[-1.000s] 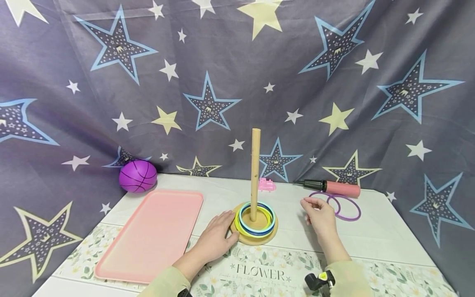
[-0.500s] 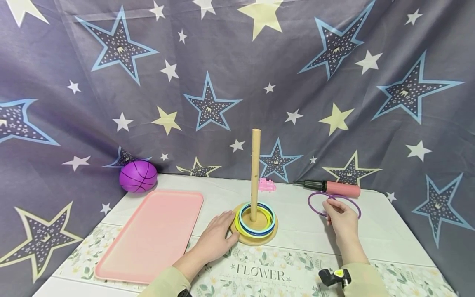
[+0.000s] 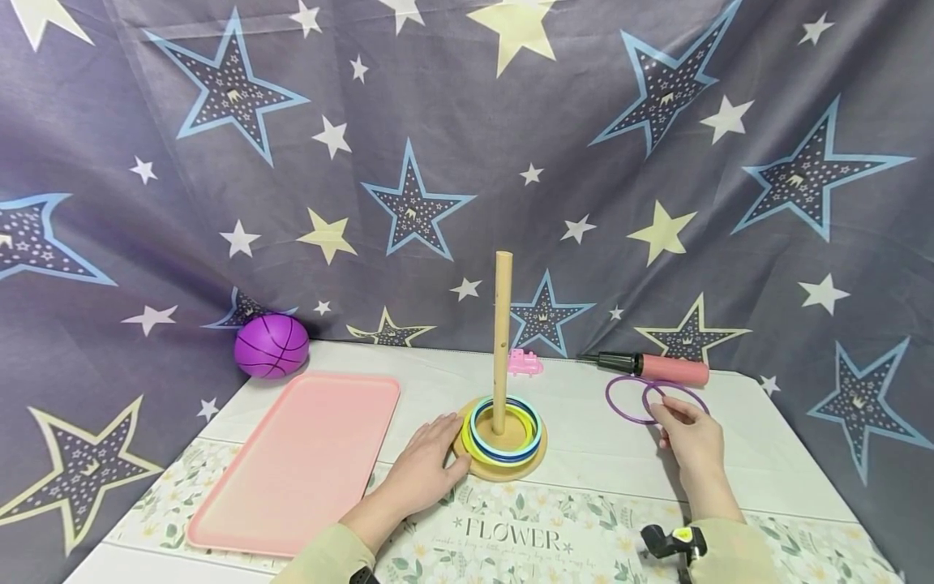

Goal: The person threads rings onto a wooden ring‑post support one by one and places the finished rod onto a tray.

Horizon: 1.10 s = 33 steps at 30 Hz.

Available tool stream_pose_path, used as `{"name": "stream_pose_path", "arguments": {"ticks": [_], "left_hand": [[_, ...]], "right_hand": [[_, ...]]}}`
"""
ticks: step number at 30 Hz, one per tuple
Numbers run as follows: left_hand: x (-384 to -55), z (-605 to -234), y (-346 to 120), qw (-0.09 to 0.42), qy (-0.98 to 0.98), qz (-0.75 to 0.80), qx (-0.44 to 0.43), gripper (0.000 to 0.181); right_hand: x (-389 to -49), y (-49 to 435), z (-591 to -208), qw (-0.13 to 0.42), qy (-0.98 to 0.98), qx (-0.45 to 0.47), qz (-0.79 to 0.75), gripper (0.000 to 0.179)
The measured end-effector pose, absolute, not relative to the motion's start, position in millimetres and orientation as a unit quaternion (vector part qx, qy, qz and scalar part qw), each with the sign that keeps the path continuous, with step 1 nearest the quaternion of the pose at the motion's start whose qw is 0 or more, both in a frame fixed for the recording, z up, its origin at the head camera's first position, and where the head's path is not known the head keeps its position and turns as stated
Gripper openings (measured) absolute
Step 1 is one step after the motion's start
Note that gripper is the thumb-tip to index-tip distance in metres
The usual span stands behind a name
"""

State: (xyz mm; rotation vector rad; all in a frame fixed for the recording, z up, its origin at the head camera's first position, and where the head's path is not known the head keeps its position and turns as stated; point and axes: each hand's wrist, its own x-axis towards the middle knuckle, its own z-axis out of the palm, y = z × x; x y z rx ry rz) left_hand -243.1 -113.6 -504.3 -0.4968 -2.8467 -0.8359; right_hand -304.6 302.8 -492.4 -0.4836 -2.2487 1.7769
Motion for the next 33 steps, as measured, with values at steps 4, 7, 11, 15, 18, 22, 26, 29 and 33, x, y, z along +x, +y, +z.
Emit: {"name": "stream_pose_path", "arguments": {"ticks": [4,7,11,15,18,22,26,29,33], "left_hand": [[-243,-504,-113,0.066,-0.944,-0.278,-0.164,0.068],[-243,-504,-113,0.064,-0.944,-0.278,-0.164,0.068],[-242,-503,-112,0.062,-0.944,-0.278,-0.163,0.068],[-242,-502,-113,0.063,-0.944,-0.279,-0.163,0.068],[-242,-502,-113,0.063,-0.944,-0.279,-0.164,0.068],[-243,-502,-112,0.063,-0.944,-0.277,-0.166,0.068],[-244,-503,-112,0.064,-0.945,-0.273,-0.167,0.069],[-244,-503,-112,0.063,-0.945,-0.274,-0.166,0.069],[-244,-504,-113,0.062,-0.945,-0.276,-0.164,0.069]], "right_hand": [[-306,306,-494,0.112,-0.786,-0.155,0.588,0.056],[-306,311,-497,0.115,-0.795,-0.153,0.575,0.053],[-305,320,-499,0.123,-0.811,-0.149,0.552,0.048],[-304,325,-499,0.117,-0.831,-0.121,0.53,0.045],[-304,326,-498,0.106,-0.84,-0.102,0.522,0.045],[-303,328,-498,0.1,-0.845,-0.095,0.517,0.045],[-305,329,-498,0.098,-0.851,-0.096,0.507,0.044],[-307,331,-499,0.095,-0.857,-0.095,0.497,0.042],[-308,332,-501,0.094,-0.863,-0.09,0.489,0.037]]}}
